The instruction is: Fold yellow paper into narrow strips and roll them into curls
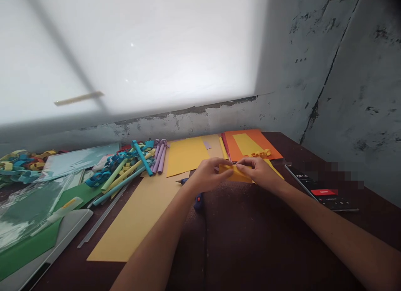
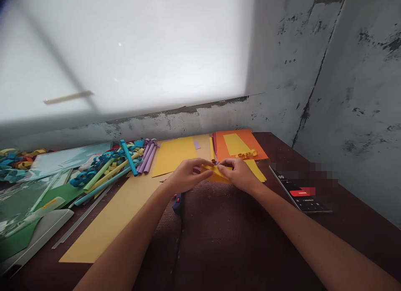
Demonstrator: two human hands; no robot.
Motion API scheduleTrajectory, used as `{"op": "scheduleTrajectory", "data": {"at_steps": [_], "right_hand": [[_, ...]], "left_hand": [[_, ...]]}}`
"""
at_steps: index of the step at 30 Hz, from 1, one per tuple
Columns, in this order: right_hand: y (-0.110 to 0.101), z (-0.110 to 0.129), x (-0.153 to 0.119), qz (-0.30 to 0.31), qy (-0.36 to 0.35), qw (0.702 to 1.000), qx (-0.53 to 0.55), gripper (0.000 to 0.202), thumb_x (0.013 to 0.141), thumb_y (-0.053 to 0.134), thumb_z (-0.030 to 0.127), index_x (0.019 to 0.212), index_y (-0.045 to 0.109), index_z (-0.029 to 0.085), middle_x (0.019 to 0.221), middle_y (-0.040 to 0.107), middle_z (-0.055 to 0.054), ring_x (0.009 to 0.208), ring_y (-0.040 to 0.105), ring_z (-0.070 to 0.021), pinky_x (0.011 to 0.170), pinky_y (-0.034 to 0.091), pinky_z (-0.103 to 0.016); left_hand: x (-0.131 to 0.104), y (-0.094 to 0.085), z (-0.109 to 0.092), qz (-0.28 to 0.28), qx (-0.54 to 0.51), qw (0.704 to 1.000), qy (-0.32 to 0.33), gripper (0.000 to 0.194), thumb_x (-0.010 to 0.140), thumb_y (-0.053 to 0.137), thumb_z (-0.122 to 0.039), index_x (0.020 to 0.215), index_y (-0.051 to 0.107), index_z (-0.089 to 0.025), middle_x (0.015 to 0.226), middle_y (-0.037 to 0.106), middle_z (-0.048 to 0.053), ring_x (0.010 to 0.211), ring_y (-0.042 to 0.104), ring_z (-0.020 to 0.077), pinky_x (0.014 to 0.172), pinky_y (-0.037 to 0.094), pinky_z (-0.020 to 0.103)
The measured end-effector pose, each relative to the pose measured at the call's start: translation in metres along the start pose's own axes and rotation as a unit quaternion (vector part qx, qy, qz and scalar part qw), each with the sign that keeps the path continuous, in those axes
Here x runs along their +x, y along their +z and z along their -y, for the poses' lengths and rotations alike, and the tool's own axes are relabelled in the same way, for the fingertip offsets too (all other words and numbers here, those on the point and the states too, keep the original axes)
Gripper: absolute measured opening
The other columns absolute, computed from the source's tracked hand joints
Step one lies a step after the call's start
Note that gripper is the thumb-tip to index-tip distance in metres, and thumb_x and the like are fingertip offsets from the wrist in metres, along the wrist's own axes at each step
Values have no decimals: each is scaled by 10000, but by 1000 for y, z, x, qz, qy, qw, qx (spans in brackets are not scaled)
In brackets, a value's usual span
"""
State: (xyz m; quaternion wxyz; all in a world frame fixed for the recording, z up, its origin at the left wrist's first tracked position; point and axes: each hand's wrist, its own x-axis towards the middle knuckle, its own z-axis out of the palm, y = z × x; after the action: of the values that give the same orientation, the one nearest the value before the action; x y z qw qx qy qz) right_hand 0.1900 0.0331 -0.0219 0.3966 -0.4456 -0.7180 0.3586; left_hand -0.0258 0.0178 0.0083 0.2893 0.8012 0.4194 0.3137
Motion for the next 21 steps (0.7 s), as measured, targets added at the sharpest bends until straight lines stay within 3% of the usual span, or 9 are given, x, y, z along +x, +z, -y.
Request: {"op": "scheduleTrajectory", "data": {"at_steps": [3, 5, 7, 11, 15, 21], "right_hand": [[1, 1, 0, 28, 38, 997, 67, 501, 948, 497, 593, 896, 772, 177, 830, 740, -56, 834, 671, -243, 741, 489, -322], [1, 2, -1, 36, 61, 990, 120, 584, 965, 427, 643, 860, 760, 175, 782, 727, -67, 778, 667, -240, 707, 501, -327], [0, 4, -3, 32, 57, 990, 123, 562, 943, 476, 651, 806, 739, 174, 764, 716, -73, 782, 667, -243, 717, 511, -330], [0, 10, -5, 29, 28, 996, 77, 318, 815, 726, 479, 894, 751, 172, 907, 755, -74, 909, 694, -256, 794, 537, -338], [1, 10, -5, 58, 45, 991, 110, 329, 785, 740, 349, 1062, 759, 173, 1051, 777, -87, 1001, 714, -267, 804, 574, -342], [-2, 0, -2, 53, 37, 996, 64, 298, 800, 699, 293, 1049, 771, 147, 1017, 788, -75, 1005, 718, -284, 793, 566, -336]], "left_hand": [[2, 0, 2, -37, 57, 998, -15, 352, 941, 604, -489, 1041, 768, -194, 821, 732, 39, 652, 619, 145, 618, 463, 255], [3, -1, 4, -65, 106, 992, -21, 365, 961, 570, -498, 939, 764, -190, 603, 611, -13, 540, 516, 126, 561, 382, 255], [4, -3, 5, -82, 134, 987, -19, 370, 977, 543, -479, 850, 742, -193, 516, 502, -42, 506, 454, 120, 551, 335, 256], [6, -4, 7, -96, 143, 985, -14, 356, 978, 531, -452, 812, 718, -198, 551, 518, -35, 537, 467, 126, 567, 329, 253], [6, -4, 8, -101, 125, 987, -30, 345, 960, 541, -462, 831, 720, -196, 552, 506, -33, 544, 465, 132, 561, 330, 251], [3, -6, 14, -5, 9, 999, -33, 255, 811, 706, -369, 999, 702, -197, 714, 612, -27, 621, 508, 123, 552, 349, 226]]}}
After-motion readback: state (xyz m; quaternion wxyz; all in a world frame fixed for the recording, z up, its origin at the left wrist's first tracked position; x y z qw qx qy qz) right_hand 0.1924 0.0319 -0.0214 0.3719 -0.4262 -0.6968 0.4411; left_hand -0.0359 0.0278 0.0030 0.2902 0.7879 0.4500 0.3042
